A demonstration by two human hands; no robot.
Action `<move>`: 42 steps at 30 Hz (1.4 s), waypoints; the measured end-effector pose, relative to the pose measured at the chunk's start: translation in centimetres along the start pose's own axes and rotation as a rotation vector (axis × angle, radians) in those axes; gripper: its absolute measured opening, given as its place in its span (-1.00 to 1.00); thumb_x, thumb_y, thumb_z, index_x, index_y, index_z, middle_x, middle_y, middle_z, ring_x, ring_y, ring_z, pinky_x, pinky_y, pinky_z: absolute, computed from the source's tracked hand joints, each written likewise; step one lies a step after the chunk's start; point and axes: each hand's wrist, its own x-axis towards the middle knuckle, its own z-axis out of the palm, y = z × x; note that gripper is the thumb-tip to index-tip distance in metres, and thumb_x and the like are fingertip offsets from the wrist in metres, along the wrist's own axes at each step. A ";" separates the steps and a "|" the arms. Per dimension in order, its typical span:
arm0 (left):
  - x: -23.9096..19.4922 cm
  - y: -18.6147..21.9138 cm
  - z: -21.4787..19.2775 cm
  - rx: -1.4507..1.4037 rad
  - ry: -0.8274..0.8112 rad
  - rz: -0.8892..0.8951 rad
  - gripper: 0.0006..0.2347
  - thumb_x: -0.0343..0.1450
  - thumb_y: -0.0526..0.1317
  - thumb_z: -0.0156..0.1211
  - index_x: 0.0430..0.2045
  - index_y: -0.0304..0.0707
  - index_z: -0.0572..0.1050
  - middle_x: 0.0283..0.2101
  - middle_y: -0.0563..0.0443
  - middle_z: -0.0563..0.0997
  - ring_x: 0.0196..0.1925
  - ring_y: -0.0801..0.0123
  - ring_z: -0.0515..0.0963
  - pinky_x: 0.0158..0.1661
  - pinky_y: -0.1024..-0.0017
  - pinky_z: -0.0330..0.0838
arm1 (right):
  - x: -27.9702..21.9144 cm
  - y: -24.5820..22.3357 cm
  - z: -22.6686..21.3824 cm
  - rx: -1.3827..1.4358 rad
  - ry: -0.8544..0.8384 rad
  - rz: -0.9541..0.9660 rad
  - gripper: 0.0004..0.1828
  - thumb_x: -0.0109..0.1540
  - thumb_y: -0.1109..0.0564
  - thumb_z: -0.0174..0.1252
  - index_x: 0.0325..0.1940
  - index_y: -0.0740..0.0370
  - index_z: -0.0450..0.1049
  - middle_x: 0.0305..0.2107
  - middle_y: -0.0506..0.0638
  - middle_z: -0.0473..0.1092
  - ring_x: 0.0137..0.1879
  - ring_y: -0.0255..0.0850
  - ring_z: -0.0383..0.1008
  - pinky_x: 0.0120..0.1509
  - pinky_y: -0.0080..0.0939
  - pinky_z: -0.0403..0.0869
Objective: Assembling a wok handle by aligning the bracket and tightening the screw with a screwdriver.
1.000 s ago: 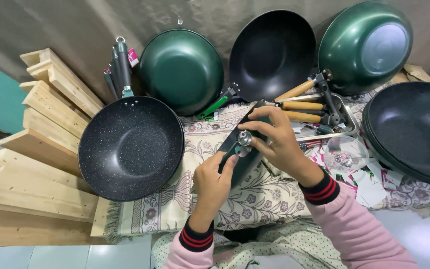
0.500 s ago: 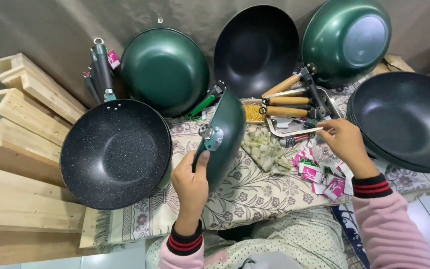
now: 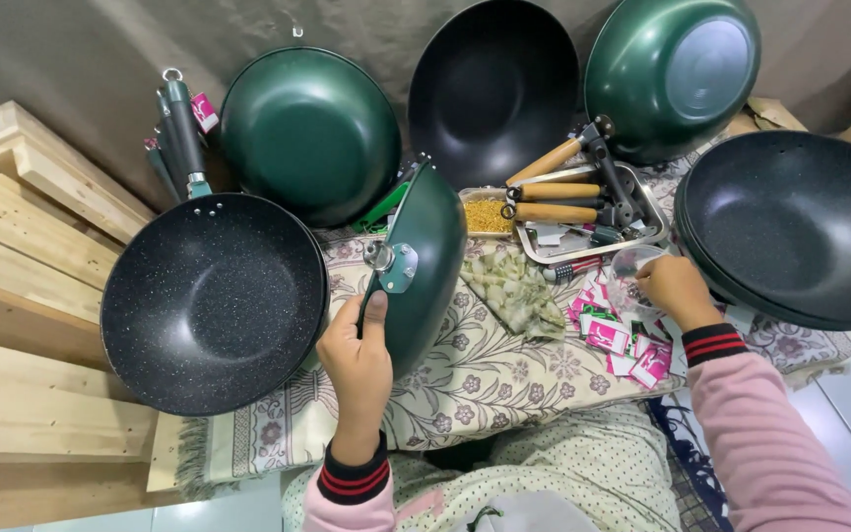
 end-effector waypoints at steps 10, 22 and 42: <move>-0.3 0.0 0.2 -0.002 0.000 0.005 -0.64 0.53 -0.08 0.11 -0.69 -0.18 0.58 -0.79 0.05 0.44 -0.65 0.41 0.36 -0.51 0.45 0.34 | -0.7 -2.6 -1.1 -0.053 -0.003 -0.017 -0.79 0.19 0.03 0.32 -0.24 0.17 0.74 -0.36 0.19 0.64 -0.07 0.12 0.66 0.02 0.08 0.60; -0.4 0.4 0.0 -0.015 -0.026 -0.020 -0.64 0.52 -0.03 0.11 -0.67 -0.18 0.60 -0.76 -0.02 0.50 -0.67 0.31 0.43 -0.52 0.40 0.37 | 0.6 -1.8 0.2 -0.044 0.015 0.051 -0.76 0.16 0.12 0.31 -0.29 0.40 0.69 -0.38 0.33 0.61 -0.10 0.22 0.66 -0.04 0.18 0.58; -0.5 0.4 0.0 -0.003 -0.060 0.018 -0.60 0.52 -0.01 0.09 -0.70 -0.21 0.58 -0.83 -0.02 0.39 -0.71 0.32 0.36 -0.57 0.40 0.29 | -9.8 -19.5 -15.8 1.018 0.506 -0.574 -0.85 0.26 0.20 0.39 -0.12 0.27 0.60 -0.39 0.13 0.52 -0.20 -0.14 0.58 -0.01 -0.18 0.55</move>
